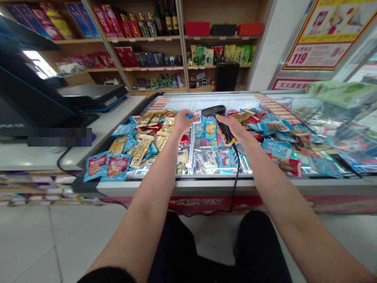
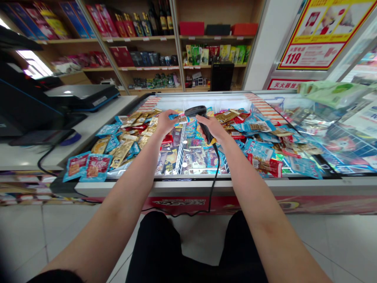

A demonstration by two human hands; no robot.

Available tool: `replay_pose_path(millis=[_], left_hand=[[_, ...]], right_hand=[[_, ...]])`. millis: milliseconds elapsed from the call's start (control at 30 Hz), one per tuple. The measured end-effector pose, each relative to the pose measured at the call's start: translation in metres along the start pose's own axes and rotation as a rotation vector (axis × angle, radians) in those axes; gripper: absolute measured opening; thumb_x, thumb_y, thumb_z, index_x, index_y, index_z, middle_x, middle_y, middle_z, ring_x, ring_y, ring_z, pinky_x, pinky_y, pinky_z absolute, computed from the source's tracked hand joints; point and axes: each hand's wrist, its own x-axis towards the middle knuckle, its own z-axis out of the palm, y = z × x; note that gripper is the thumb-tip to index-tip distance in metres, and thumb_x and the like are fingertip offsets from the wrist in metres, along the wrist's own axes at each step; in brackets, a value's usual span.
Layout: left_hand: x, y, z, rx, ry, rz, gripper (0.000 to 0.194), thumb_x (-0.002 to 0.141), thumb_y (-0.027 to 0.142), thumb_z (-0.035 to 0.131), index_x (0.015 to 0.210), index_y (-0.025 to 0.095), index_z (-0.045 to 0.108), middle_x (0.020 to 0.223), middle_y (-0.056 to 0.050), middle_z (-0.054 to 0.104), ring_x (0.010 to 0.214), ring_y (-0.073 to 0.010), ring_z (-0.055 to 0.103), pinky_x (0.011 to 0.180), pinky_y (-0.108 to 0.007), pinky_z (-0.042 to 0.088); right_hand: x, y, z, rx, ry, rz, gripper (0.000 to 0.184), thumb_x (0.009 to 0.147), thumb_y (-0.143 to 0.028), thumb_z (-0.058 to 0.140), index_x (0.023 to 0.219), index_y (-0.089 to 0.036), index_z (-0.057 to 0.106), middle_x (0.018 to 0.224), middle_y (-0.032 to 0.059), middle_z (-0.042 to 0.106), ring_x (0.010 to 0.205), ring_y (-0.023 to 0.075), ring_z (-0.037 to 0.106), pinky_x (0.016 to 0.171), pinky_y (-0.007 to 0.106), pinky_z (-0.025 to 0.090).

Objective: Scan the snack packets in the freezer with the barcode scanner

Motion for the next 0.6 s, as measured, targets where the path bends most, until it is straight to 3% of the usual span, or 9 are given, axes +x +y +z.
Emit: replay_pose_path(millis=[367,600], left_hand=[[-0.005,-0.001,0.006,0.032,0.021,-0.045,0.030,0.075,0.024,0.059,0.102,0.019,0.071,0.102,-0.004,0.073,0.094,-0.0198,0.065,0.091,-0.029,0.049],[-0.009,0.017,0.020,-0.053,0.033,-0.104,0.026,0.074,0.027,0.066,0.098,0.017,0.070,0.104,-0.006,0.074,0.099,-0.0214,0.066,0.092,-0.031,0.049]], right_hand=[[-0.005,0.002,-0.002,-0.018,0.004,0.000,0.033,0.087,-0.049,0.065,0.083,-0.020,0.051,0.050,-0.0018,0.055,0.034,0.0105,0.047,0.031,0.020,0.037],[-0.018,0.003,-0.015,0.019,0.077,0.014,0.033,0.085,-0.050,0.067,0.081,-0.021,0.052,0.051,-0.0022,0.055,0.033,0.0115,0.047,0.030,0.022,0.038]])
